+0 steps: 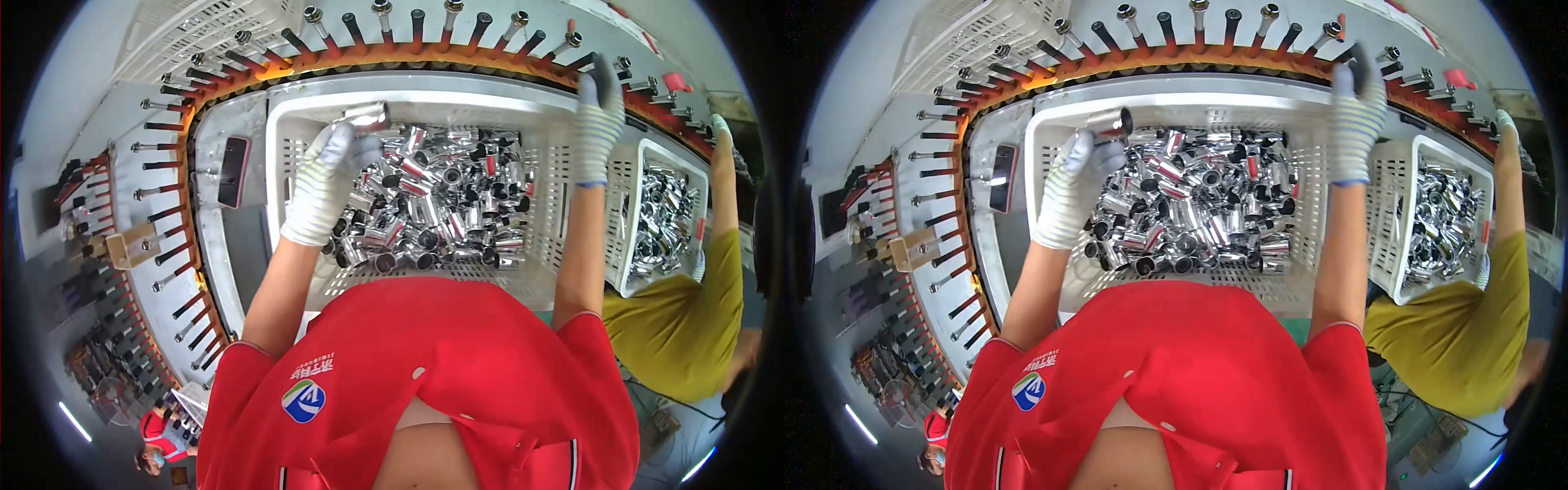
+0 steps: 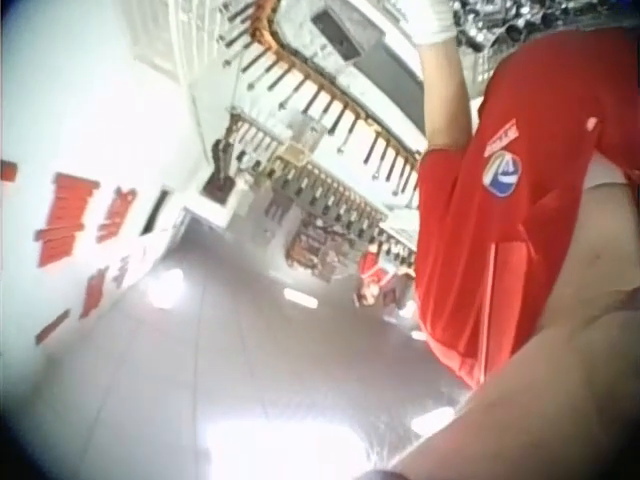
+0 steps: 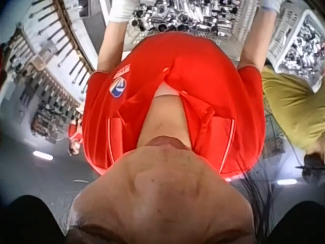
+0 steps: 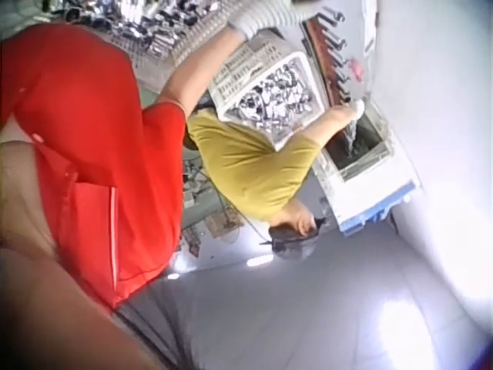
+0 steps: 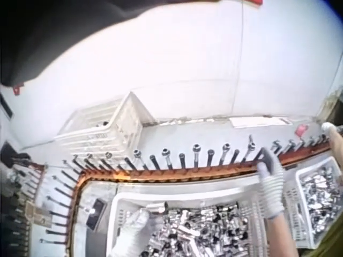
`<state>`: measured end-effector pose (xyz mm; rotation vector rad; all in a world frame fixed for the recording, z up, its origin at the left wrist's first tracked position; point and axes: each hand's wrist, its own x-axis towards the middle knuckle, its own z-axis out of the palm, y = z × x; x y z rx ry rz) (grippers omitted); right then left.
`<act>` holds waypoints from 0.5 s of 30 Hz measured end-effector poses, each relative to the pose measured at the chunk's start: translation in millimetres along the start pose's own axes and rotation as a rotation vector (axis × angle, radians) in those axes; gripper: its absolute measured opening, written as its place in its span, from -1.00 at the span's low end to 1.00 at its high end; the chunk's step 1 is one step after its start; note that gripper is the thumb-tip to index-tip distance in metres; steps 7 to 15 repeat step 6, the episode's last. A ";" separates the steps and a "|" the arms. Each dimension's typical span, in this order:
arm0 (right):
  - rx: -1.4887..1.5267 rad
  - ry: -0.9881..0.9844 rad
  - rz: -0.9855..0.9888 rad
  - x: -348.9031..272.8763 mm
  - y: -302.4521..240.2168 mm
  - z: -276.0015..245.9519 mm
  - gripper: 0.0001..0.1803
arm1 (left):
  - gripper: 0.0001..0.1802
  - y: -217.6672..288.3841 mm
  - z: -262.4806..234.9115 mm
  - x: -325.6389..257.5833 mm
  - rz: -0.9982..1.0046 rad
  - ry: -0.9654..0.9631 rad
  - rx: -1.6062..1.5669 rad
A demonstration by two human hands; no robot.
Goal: The person sorts small cylindrical parts by hand, taking them from a plastic bin and placing them onto a racking system.
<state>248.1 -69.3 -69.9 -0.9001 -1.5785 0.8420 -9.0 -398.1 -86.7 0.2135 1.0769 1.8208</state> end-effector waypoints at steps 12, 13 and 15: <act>-0.094 0.119 0.108 -12.8 4.0 -71.6 -0.42 | -0.62 -7.1 17.3 7.0 0.103 -0.090 0.028; -0.094 0.119 0.108 -12.8 4.0 -71.6 -0.42 | -0.62 -7.1 17.3 7.0 0.103 -0.090 0.028; -0.094 0.119 0.108 -12.8 4.0 -71.6 -0.42 | -0.62 -7.1 17.3 7.0 0.103 -0.090 0.028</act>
